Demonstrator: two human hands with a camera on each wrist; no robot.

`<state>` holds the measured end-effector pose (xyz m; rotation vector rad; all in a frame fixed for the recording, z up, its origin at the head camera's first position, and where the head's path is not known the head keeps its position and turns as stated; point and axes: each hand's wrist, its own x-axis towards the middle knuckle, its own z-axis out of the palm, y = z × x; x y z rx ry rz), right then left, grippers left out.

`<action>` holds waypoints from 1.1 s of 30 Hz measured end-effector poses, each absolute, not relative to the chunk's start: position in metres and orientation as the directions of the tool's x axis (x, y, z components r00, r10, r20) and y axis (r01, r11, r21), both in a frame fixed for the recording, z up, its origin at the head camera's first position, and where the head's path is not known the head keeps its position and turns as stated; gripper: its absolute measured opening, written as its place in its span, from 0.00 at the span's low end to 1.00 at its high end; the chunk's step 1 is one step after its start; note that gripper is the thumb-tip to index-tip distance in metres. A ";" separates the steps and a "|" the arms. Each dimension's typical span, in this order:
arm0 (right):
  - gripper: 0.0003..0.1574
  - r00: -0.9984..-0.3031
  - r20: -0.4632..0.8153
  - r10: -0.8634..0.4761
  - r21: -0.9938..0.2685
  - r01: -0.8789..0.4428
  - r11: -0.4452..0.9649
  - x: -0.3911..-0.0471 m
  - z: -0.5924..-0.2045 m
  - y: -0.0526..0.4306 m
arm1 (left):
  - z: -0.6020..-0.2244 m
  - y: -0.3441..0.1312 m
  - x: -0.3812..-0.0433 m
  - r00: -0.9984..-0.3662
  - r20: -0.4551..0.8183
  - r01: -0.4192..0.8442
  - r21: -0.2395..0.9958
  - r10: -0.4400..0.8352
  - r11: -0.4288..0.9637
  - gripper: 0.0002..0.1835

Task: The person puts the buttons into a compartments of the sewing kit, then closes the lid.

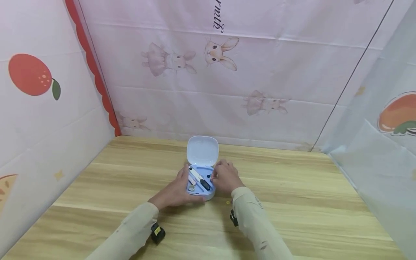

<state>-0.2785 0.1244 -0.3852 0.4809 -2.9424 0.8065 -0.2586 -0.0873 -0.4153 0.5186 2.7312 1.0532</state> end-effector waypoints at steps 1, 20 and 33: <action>0.10 -0.951 0.130 -0.282 -0.485 -0.309 0.818 -0.279 -0.385 0.124 | -0.415 -0.087 -0.259 -0.926 -0.031 0.259 0.674 0.377 0.692 0.77; 0.09 -0.952 0.127 -0.279 -0.469 -0.306 0.828 -0.281 -0.382 0.123 | -0.412 -0.087 -0.261 -0.928 -0.034 0.254 0.670 0.370 0.697 0.76; 0.07 -0.953 0.149 -0.265 -0.570 -0.302 0.764 -0.277 -0.382 0.135 | -0.415 -0.087 -0.260 -0.927 -0.050 0.244 0.671 0.372 0.700 0.77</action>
